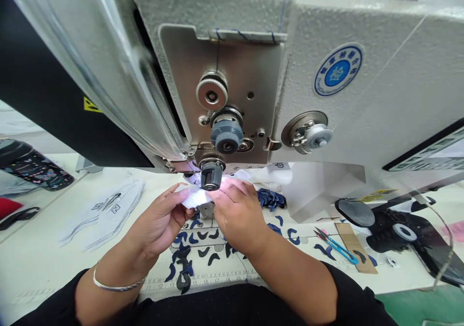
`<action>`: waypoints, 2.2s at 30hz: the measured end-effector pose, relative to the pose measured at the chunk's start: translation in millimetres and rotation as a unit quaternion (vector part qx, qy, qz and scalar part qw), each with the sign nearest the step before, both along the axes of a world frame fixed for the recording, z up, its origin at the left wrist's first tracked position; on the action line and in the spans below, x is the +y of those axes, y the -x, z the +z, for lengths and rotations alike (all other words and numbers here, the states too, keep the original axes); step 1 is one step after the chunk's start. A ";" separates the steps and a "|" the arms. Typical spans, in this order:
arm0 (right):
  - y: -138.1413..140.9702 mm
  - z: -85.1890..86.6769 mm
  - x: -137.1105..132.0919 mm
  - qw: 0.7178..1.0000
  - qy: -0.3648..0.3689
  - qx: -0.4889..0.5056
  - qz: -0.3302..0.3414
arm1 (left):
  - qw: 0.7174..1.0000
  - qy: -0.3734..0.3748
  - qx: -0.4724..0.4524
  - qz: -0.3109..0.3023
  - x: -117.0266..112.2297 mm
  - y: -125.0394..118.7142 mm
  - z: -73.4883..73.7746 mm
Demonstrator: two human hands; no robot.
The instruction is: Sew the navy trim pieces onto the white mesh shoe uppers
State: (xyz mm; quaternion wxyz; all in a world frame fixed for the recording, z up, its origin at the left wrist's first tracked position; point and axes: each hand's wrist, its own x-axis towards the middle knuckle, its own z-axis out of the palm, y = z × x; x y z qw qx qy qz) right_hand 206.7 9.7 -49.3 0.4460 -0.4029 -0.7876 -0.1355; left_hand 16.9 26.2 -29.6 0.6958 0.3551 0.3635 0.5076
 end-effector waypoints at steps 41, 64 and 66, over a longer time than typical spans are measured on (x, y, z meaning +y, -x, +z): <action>13.9 -3.2 -11.0 0.998 -0.009 -0.039 -0.052 | 0.998 -0.066 0.022 0.000 37.3 1.5 -13.2; -7.7 5.3 -6.8 0.983 0.063 0.063 0.159 | 0.983 -0.098 0.123 -0.094 -28.9 44.1 -10.6; -12.3 8.4 -9.2 0.976 0.069 0.064 0.197 | 0.980 -0.120 0.156 -0.003 -28.6 54.9 -13.4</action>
